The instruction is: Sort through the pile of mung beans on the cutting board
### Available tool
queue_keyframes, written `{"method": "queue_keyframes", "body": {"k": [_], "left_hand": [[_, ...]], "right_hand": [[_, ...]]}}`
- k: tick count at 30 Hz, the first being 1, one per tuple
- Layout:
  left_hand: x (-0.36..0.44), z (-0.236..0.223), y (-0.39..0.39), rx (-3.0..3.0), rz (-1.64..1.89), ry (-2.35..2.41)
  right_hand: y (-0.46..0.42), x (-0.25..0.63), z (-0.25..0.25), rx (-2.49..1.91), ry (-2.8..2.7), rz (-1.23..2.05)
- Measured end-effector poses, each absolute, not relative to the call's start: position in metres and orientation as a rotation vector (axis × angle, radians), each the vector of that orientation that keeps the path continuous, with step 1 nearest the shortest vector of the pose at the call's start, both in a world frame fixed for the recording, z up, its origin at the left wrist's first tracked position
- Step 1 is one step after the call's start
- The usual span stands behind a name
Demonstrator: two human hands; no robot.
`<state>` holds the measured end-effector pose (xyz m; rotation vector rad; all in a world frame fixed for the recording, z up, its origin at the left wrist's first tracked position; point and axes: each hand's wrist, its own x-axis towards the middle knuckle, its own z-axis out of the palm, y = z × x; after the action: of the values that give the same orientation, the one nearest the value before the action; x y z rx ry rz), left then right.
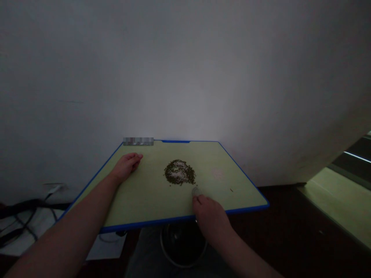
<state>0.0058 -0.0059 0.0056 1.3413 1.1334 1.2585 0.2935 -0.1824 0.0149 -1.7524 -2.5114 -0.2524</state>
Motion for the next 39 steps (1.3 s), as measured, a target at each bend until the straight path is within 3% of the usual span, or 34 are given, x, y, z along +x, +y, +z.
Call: {"method": "queue_keyframes", "body": {"k": [11,28,39], "left_hand": [[0.002,0.001,-0.003,1.406,1.238,1.142],[0.003,0.001,-0.003,1.375,1.23,1.129],[0.002,0.0,-0.002,1.377,1.245,1.128]], "right_hand": [[-0.2,0.344,-0.004,-1.381,-2.533,-0.579],[-0.173,0.367,0.002,-1.239,-2.482,-0.386],[-0.138,0.377,0.005,-1.416,-2.396,-0.308]]}}
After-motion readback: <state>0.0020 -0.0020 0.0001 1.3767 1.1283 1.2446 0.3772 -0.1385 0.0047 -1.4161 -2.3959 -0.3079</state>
